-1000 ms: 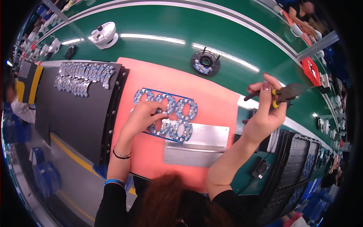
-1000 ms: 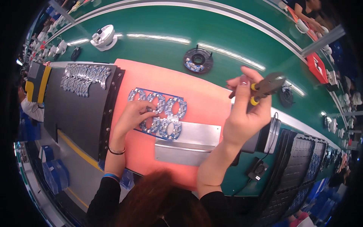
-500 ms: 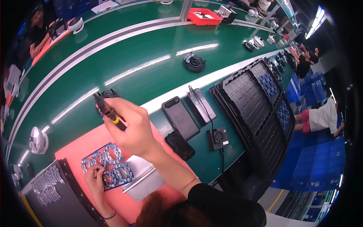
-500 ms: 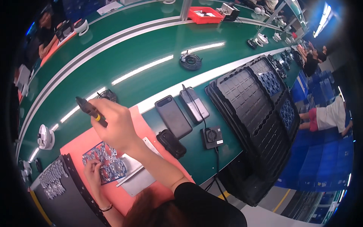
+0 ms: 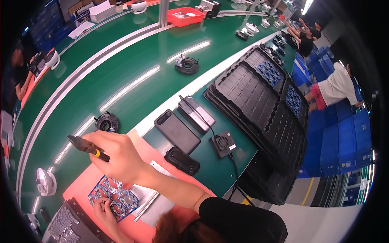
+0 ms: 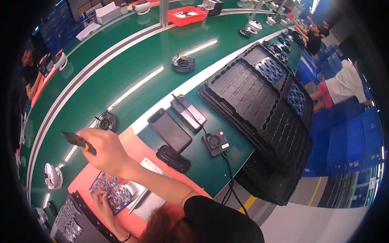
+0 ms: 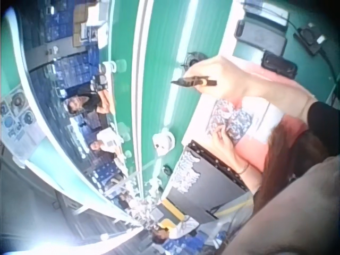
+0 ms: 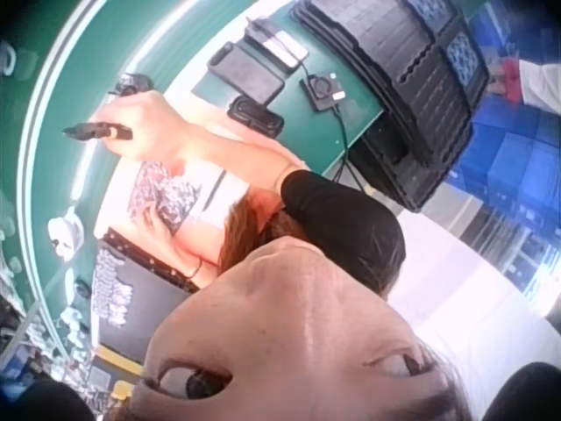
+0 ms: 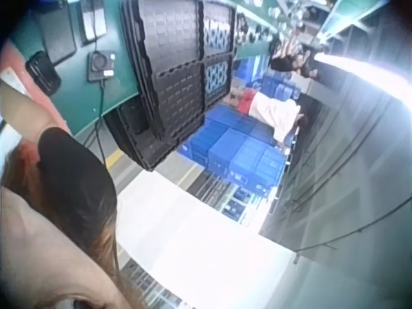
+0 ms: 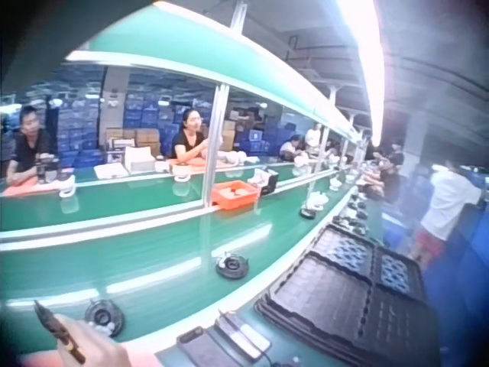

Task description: Assembling and processing electronic circuit board components on a factory production line.

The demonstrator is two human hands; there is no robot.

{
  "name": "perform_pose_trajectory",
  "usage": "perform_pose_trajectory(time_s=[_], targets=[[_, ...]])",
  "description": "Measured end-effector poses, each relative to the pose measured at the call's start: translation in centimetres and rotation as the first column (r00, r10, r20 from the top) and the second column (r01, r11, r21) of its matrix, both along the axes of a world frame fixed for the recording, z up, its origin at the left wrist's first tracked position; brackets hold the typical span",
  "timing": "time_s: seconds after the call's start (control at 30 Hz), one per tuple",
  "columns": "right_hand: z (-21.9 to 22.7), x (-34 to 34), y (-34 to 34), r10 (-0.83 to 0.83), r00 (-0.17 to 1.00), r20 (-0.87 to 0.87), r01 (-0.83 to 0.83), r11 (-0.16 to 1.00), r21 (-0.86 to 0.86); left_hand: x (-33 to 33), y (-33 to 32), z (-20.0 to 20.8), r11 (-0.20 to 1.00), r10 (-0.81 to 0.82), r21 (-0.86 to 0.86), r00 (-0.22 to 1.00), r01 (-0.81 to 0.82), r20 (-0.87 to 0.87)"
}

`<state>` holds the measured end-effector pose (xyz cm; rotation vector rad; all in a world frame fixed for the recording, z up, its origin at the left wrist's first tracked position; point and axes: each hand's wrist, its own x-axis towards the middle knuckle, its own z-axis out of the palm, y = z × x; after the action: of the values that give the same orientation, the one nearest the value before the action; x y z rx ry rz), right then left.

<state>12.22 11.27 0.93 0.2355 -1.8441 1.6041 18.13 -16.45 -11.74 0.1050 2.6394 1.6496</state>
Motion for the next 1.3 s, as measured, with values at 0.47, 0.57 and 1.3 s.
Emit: perform_pose_trajectory(time_s=[0.47,0.57,1.3], targets=[[0.1,-0.3,0.0,0.005,1.0,0.019,-0.005,1.0,0.022,-0.2,-2.1,1.0,0.799,0.034,0.601,0.999,-0.036,0.015],[0.1,-0.3,-0.2,0.027,0.999,0.037,-0.028,0.999,0.022,-0.2,-3.3,2.1,0.4,0.14,0.902,0.984,-0.16,0.113],[0.6,0.7,0.0,-0.011,0.998,0.065,0.014,0.999,-0.038,2.2,-1.2,5.6,0.974,0.136,0.168,0.987,-0.149,0.089]])
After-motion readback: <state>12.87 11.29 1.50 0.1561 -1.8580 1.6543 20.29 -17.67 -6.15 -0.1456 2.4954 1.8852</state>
